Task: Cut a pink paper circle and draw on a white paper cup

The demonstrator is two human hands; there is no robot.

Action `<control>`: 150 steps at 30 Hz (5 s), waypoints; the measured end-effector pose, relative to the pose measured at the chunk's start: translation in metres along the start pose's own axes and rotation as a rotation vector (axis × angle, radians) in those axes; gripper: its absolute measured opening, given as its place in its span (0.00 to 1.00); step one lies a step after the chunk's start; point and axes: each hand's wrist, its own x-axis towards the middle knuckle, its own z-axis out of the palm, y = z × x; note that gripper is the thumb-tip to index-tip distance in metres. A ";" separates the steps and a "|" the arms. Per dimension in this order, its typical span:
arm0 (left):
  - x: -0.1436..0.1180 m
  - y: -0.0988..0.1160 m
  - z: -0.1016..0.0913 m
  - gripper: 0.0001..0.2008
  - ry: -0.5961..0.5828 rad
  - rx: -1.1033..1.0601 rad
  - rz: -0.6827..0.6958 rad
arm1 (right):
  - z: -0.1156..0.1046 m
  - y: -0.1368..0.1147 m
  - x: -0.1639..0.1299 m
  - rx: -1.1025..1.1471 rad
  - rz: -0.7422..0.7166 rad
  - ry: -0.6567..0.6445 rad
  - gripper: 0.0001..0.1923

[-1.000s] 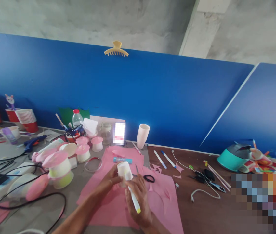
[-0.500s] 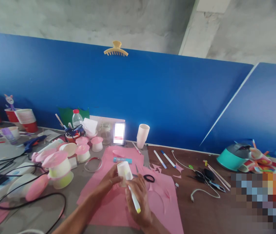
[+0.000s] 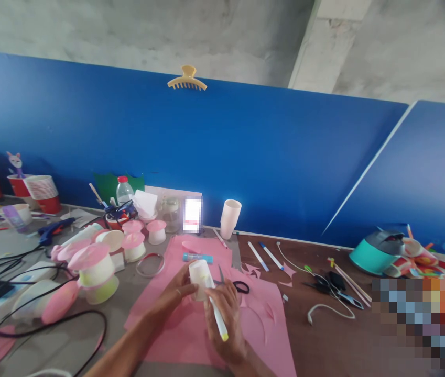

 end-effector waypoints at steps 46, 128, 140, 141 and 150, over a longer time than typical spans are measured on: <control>0.004 -0.004 -0.004 0.41 0.000 0.033 -0.010 | -0.004 -0.005 0.007 -0.030 0.001 0.025 0.11; 0.004 -0.006 -0.007 0.31 0.052 0.077 0.007 | 0.003 -0.020 -0.001 -0.032 -0.104 -0.004 0.10; 0.002 -0.002 -0.004 0.33 0.047 0.069 0.018 | 0.004 -0.022 -0.002 -0.051 -0.081 -0.009 0.08; 0.002 -0.003 -0.005 0.33 0.045 0.074 0.019 | 0.004 -0.024 -0.003 -0.048 -0.089 0.007 0.08; 0.008 -0.015 -0.014 0.27 0.023 0.038 0.003 | -0.013 -0.005 0.014 -0.148 -0.020 0.017 0.09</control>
